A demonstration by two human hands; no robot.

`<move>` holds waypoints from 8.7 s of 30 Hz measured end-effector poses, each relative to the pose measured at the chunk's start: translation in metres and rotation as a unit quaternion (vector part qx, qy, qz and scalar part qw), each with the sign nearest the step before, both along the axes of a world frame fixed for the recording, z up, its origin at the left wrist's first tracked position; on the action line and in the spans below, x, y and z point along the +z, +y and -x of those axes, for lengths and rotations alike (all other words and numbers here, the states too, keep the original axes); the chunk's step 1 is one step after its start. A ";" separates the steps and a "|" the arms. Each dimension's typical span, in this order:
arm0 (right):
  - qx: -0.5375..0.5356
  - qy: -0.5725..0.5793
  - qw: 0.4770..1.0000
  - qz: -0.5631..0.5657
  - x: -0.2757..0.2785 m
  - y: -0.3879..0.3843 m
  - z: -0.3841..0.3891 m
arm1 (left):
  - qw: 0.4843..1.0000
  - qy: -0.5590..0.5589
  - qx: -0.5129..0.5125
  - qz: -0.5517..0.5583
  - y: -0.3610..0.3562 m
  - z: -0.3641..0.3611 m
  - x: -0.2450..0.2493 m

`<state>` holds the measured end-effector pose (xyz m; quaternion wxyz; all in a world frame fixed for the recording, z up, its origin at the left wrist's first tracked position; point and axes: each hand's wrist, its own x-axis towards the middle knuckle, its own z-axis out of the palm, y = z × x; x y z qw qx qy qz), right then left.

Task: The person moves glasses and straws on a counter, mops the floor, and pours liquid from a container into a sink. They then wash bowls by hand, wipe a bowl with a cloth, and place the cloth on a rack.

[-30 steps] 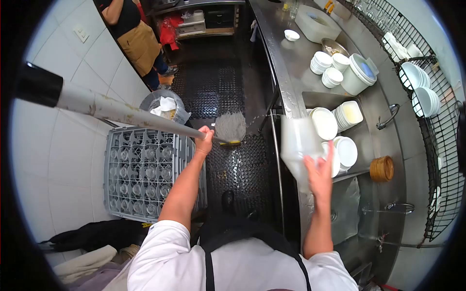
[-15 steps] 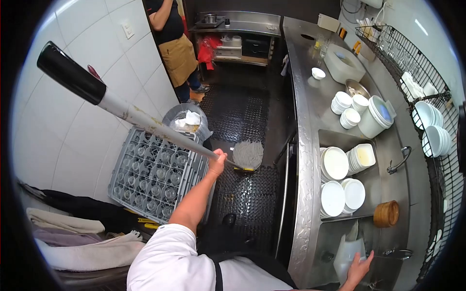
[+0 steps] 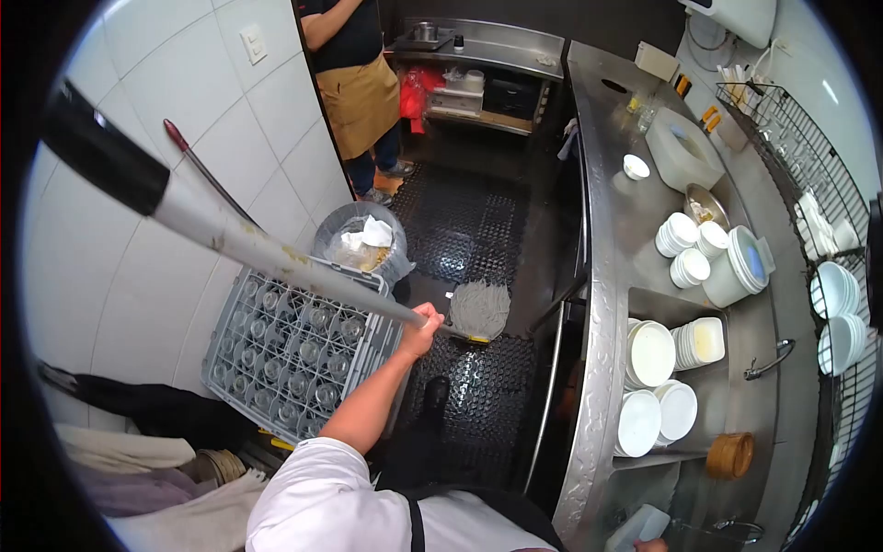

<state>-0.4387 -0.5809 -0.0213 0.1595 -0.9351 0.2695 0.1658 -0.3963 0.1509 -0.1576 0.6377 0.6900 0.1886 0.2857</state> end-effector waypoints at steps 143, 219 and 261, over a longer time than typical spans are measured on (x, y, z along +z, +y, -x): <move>0.460 0.165 0.855 -0.173 -0.223 0.688 -0.499 | 0.928 -0.220 0.266 0.143 0.247 0.002 0.195; 0.544 -0.118 0.615 -0.558 0.028 0.763 -0.186 | 0.948 0.089 0.208 -0.225 0.013 0.019 0.221; 0.592 -0.212 0.593 -0.503 -0.012 0.793 -0.152 | 0.585 0.365 0.611 0.390 -0.383 0.477 -0.191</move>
